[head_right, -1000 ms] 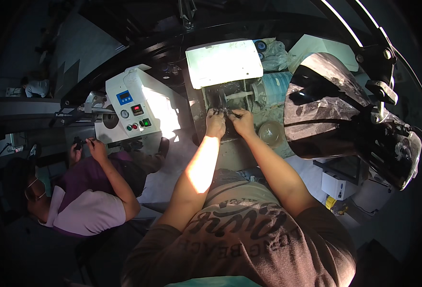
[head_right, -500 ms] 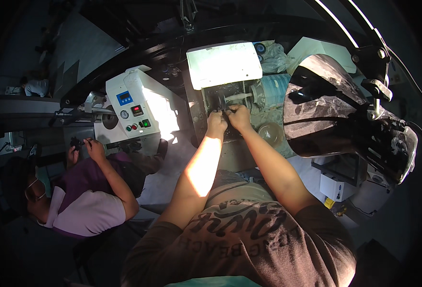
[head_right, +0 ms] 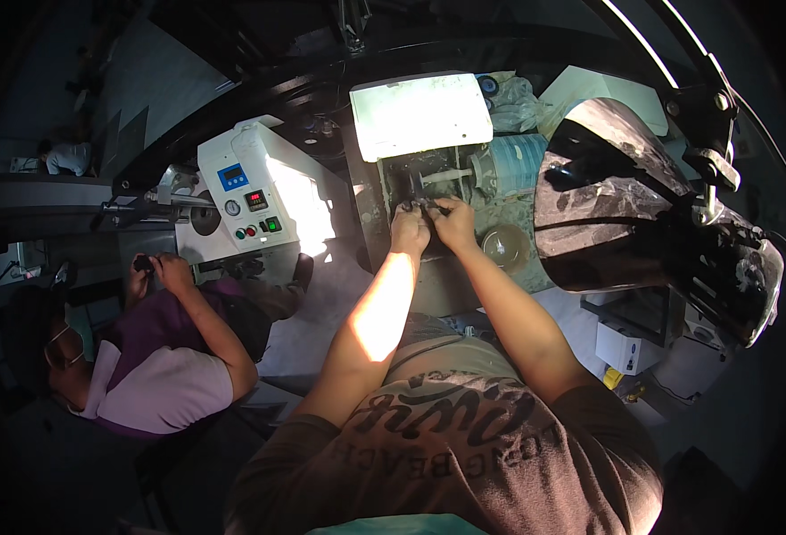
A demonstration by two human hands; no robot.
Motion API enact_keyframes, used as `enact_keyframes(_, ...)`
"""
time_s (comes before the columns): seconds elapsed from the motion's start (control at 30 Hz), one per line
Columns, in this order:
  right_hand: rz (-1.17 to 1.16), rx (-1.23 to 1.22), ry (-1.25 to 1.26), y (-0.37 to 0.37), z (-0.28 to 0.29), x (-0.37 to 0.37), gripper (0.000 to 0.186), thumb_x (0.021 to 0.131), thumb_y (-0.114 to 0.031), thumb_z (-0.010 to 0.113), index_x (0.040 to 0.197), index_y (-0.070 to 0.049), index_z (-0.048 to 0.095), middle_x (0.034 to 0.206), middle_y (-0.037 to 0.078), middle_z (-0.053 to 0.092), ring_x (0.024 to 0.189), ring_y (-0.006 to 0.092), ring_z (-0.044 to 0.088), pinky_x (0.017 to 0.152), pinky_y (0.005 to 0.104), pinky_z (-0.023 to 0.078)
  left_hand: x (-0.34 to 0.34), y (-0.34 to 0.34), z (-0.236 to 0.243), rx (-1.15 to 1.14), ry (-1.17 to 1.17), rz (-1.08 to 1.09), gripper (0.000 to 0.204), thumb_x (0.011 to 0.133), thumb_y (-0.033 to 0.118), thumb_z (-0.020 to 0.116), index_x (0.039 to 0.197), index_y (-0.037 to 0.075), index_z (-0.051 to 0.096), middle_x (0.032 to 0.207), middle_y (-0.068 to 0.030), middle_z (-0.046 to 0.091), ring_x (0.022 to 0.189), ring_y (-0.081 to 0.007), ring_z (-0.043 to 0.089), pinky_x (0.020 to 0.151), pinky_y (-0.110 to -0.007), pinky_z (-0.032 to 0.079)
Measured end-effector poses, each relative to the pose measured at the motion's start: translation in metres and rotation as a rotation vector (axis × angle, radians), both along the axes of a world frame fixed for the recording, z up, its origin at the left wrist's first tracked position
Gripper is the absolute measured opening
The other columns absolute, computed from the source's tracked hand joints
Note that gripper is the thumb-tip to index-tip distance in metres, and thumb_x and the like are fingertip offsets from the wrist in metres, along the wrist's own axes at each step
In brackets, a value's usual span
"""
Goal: The person adjusts an overhead lamp, then holds and polishes dental prosthetics against a rotating wheel at the workstation.
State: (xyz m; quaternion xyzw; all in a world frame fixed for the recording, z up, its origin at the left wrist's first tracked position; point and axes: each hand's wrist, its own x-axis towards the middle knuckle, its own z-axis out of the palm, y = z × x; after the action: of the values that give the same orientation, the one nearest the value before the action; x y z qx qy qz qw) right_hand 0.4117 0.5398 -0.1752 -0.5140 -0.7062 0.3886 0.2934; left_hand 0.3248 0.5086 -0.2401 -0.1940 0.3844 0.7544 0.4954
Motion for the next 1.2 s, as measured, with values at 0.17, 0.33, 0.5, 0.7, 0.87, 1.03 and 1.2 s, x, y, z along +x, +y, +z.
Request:
enact_keyframes(0.17,-0.013,-0.137,-0.014,0.01,0.003,-0.009,0.018,0.07,-0.008,0.067,0.085,0.002,0.068,0.085,0.017,0.066,0.082,0.025,0.063,0.076,0.0314,0.046,-0.006,0.007,0.016,-0.079,-0.041,-0.001,0.022,0.084,-0.013,0.042,0.086,0.009,0.047,0.085,-0.0042,0.049,0.074,-0.0142,0.049,0.068,-0.025,0.043)
enact_keyframes(0.33,-0.044,-0.102,-0.025,0.014,-0.009,-0.004,0.017,0.07,-0.008,0.067,0.085,0.001,0.068,0.083,0.017,0.065,0.078,0.0253,0.063,0.072,0.0313,0.047,-0.008,0.013,0.004,-0.201,-0.057,-0.133,0.017,0.084,-0.01,0.045,0.088,0.006,0.048,0.085,-0.0056,0.049,0.074,-0.015,0.051,0.064,-0.025,0.044)
enact_keyframes(0.5,0.044,0.1,-0.033,0.003,-0.01,-0.004,0.017,0.07,-0.007,0.067,0.085,0.002,0.067,0.084,0.017,0.065,0.077,0.026,0.063,0.071,0.0321,0.047,-0.007,0.005,-0.024,-0.057,-0.06,-0.03,0.013,0.088,-0.005,0.04,0.093,0.003,0.049,0.089,-0.0083,0.052,0.078,-0.0191,0.053,0.071,-0.031,0.047)
enact_keyframes(0.7,0.015,0.066,-0.057,0.005,0.003,-0.008,0.021,0.069,-0.006,0.068,0.087,0.004,0.066,0.082,0.018,0.064,0.075,0.0266,0.063,0.069,0.0324,0.048,0.003,0.006,-0.026,0.028,-0.103,-0.001,0.018,0.087,-0.005,0.039,0.096,0.005,0.051,0.091,-0.0064,0.054,0.079,-0.0196,0.054,0.073,-0.032,0.047)
enact_keyframes(0.87,-0.021,0.066,-0.053,0.007,0.006,-0.006,0.018,0.069,-0.006,0.068,0.083,0.004,0.065,0.082,0.018,0.064,0.073,0.0276,0.063,0.066,0.032,0.047,0.011,0.007,-0.014,0.037,-0.14,-0.032,0.016,0.089,-0.002,0.039,0.097,0.004,0.051,0.092,-0.0083,0.054,0.081,-0.0219,0.054,0.074,-0.034,0.048)
enact_keyframes(1.03,0.011,-0.02,-0.064,0.016,0.011,0.0,0.019,0.068,-0.008,0.069,0.084,0.002,0.066,0.083,0.019,0.064,0.072,0.0271,0.063,0.065,0.0317,0.047,0.018,0.012,-0.007,-0.026,-0.243,-0.024,0.015,0.089,0.0,0.039,0.095,0.001,0.053,0.094,-0.0098,0.055,0.083,-0.0232,0.056,0.077,-0.035,0.048)
enact_keyframes(1.2,0.032,0.085,-0.106,0.016,0.004,0.004,0.019,0.067,-0.009,0.069,0.082,0.001,0.066,0.08,0.018,0.064,0.073,0.0302,0.063,0.066,0.0334,0.047,0.018,0.01,-0.02,-0.052,-0.209,-0.008,0.014,0.089,0.002,0.039,0.094,-0.003,0.052,0.093,-0.0144,0.056,0.079,-0.0265,0.057,0.072,-0.038,0.049)
